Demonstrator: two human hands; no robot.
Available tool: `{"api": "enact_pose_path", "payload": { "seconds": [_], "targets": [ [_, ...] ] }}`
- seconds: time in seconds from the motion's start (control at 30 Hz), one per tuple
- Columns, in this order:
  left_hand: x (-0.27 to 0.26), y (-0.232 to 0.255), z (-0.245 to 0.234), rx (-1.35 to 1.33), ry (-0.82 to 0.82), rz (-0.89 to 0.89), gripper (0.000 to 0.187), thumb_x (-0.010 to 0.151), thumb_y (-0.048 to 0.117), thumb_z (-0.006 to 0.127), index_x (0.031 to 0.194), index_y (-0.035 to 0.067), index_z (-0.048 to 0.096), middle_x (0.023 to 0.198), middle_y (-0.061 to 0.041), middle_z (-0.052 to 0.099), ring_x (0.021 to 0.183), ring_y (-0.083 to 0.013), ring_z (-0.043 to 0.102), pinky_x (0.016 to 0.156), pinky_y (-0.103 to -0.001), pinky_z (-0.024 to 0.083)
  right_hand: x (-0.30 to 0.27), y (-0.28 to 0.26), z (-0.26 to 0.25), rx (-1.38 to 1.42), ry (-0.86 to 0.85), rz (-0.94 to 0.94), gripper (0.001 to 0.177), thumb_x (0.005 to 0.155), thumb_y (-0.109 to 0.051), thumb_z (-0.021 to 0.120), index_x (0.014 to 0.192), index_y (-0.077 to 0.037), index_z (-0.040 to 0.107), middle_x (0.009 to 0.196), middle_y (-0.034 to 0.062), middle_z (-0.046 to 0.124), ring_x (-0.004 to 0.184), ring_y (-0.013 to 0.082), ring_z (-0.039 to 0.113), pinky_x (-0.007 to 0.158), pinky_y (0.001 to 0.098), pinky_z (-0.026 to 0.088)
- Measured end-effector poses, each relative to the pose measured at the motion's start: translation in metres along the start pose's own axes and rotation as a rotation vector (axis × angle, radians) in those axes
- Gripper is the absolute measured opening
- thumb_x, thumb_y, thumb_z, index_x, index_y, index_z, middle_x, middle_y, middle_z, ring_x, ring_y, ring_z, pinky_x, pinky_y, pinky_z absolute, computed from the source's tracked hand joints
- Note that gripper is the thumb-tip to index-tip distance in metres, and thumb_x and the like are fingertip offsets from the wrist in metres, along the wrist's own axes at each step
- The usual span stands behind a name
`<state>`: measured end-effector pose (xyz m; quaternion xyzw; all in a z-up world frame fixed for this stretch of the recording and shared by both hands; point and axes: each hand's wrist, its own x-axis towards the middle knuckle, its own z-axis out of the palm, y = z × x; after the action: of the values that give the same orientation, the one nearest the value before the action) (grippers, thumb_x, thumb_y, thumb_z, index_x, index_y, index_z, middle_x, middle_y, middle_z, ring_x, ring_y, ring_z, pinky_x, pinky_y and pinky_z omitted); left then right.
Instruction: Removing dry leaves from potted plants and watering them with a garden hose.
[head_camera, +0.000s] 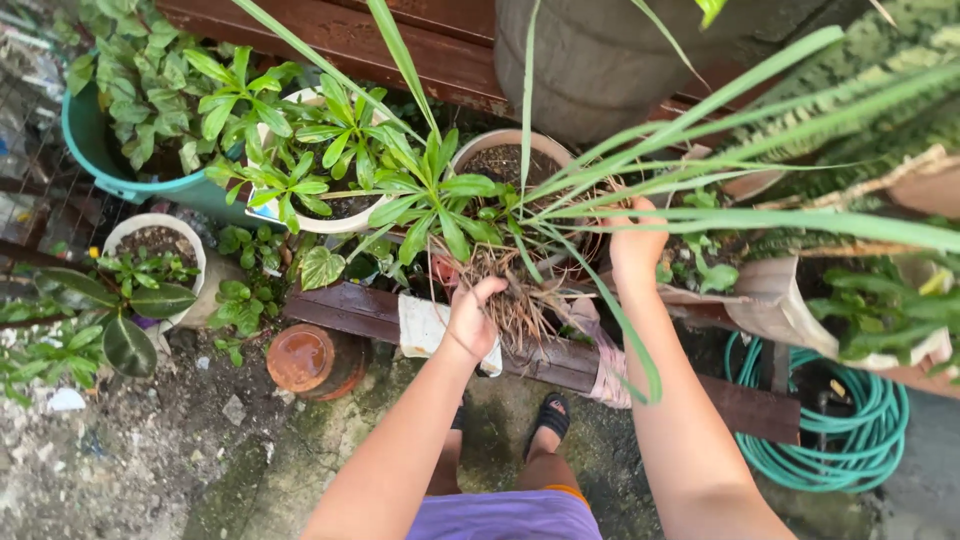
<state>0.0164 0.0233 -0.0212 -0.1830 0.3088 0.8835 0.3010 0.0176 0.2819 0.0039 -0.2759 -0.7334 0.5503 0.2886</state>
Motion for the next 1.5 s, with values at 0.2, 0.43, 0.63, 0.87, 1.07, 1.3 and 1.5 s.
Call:
{"api": "enact_pose_path", "payload": {
  "seconds": [0.2, 0.43, 0.63, 0.87, 1.07, 1.3, 1.5],
  "targets": [
    [0.005, 0.004, -0.007, 0.052, -0.056, -0.075, 0.037, 0.079, -0.003, 0.068, 0.116, 0.001, 0.064, 0.103, -0.008, 0.072, 0.091, -0.0243, 0.071, 0.079, -0.042, 0.060, -0.061, -0.033, -0.040, 0.043, 0.071, 0.019, 0.019, 0.094, -0.004, 0.069, 0.112, 0.003, 0.074, 0.087, 0.0059, 0.074, 0.069, 0.0118, 0.069, 0.062, 0.0255, 0.053],
    [-0.016, 0.009, -0.007, 0.115, -0.062, -0.085, 0.036, 0.077, -0.004, 0.070, 0.112, 0.002, 0.064, 0.102, -0.008, 0.071, 0.091, -0.0258, 0.070, 0.081, -0.043, 0.059, -0.120, -0.044, -0.102, 0.034, 0.227, 0.077, 0.026, 0.097, -0.006, 0.072, 0.122, 0.001, 0.073, 0.089, 0.0066, 0.071, 0.070, 0.0118, 0.064, 0.062, 0.0254, 0.051],
    [-0.048, -0.003, -0.021, 0.110, -0.036, -0.042, 0.041, 0.076, -0.004, 0.070, 0.116, 0.002, 0.063, 0.105, -0.009, 0.071, 0.096, -0.0267, 0.068, 0.087, -0.043, 0.057, -0.172, -0.067, -0.180, 0.167, 0.306, 0.027, 0.025, 0.099, 0.001, 0.065, 0.124, 0.005, 0.067, 0.097, 0.0109, 0.073, 0.074, 0.0163, 0.069, 0.065, 0.0290, 0.058],
    [-0.102, -0.023, -0.047, 0.089, 0.013, 0.047, 0.044, 0.076, -0.005, 0.070, 0.118, 0.004, 0.061, 0.105, -0.007, 0.069, 0.098, -0.0252, 0.067, 0.089, -0.044, 0.055, -0.222, -0.032, -0.289, 0.139, 0.481, -0.057, 0.015, 0.108, -0.001, 0.069, 0.122, 0.005, 0.066, 0.109, 0.0100, 0.073, 0.086, 0.0141, 0.071, 0.070, 0.0295, 0.063],
    [-0.148, 0.010, -0.070, 0.037, 0.002, 0.092, 0.047, 0.077, -0.003, 0.069, 0.122, 0.007, 0.062, 0.107, -0.007, 0.071, 0.101, -0.0258, 0.066, 0.092, -0.043, 0.054, -0.258, -0.058, -0.316, 0.249, 0.741, 0.000, 0.013, 0.106, -0.005, 0.065, 0.116, 0.000, 0.071, 0.101, 0.0090, 0.078, 0.077, 0.0126, 0.075, 0.062, 0.0254, 0.062],
    [-0.164, 0.056, -0.105, 0.102, 0.154, 0.117, 0.045, 0.079, -0.004, 0.071, 0.121, 0.001, 0.055, 0.107, -0.010, 0.069, 0.097, -0.0272, 0.069, 0.090, -0.048, 0.058, -0.294, -0.100, -0.221, -0.068, 0.580, 0.068, 0.021, 0.094, 0.004, 0.061, 0.113, 0.004, 0.069, 0.095, 0.0083, 0.073, 0.076, 0.0134, 0.069, 0.063, 0.0277, 0.055],
    [-0.166, 0.055, -0.085, 0.367, -0.002, 0.177, 0.054, 0.078, 0.000, 0.074, 0.129, -0.003, 0.057, 0.114, -0.011, 0.072, 0.105, -0.0257, 0.069, 0.095, -0.043, 0.057, -0.302, -0.134, -0.015, -0.065, 0.017, -0.123, 0.014, 0.093, -0.018, 0.079, 0.097, -0.006, 0.080, 0.089, 0.0085, 0.078, 0.084, 0.0169, 0.076, 0.080, 0.0299, 0.060]
  ]
}}
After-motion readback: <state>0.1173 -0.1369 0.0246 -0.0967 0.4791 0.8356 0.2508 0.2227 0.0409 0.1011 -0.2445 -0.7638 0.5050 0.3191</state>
